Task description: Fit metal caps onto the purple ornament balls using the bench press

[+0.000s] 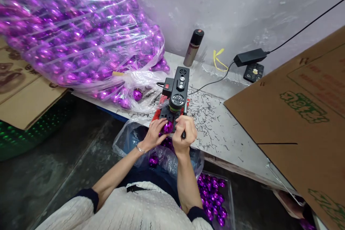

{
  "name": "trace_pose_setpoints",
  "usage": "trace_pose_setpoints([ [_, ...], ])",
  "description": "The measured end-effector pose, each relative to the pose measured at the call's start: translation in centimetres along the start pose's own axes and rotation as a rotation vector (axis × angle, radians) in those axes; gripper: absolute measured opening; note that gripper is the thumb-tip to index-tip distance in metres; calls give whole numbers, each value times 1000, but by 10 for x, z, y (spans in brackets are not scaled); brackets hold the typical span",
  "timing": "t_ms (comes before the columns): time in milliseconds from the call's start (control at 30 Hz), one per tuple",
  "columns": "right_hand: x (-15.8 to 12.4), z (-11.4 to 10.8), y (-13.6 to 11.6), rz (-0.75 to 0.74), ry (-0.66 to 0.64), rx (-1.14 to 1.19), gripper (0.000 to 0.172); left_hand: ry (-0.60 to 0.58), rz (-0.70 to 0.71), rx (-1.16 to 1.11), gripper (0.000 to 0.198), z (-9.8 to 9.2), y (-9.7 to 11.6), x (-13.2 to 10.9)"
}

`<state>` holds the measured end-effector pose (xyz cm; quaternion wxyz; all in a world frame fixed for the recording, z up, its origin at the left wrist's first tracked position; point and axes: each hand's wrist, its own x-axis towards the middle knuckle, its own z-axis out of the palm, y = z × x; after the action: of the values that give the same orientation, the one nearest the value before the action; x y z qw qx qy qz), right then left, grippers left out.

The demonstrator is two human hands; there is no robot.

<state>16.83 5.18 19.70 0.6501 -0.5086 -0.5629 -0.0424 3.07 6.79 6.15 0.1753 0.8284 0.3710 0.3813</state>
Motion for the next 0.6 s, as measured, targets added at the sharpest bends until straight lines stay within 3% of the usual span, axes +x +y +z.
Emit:
trace_pose_setpoints([
  [67, -11, 0, 7, -27, -24, 0, 30, -32, 35, 51, 72, -10, 8, -16],
  [133, -20, 0, 13, -51, -32, 7, 29, -14, 39, 80, 84, -23, 5, -14],
  [200, -23, 1, 17, -64, -23, 9, 29, 62, -18, 115, 76, -41, -9, 7],
  [300, -22, 3, 17, -69, -9, 12, 30, 160, -232, 258, 47, -74, -48, 62],
  [367, -20, 4, 16, -73, -2, 13, 30, 82, -410, 412, 40, -93, -74, 96],
  [433, -19, 5, 15, -80, 3, 11, 30, -67, -528, 537, 37, -105, -92, 117],
  [500, -19, 5, 14, -83, 4, 15, 30, -187, -570, 601, 36, -108, -101, 124],
  [600, -20, 5, 15, -83, 3, 20, 30, -270, -515, 612, 38, -106, -103, 122],
])
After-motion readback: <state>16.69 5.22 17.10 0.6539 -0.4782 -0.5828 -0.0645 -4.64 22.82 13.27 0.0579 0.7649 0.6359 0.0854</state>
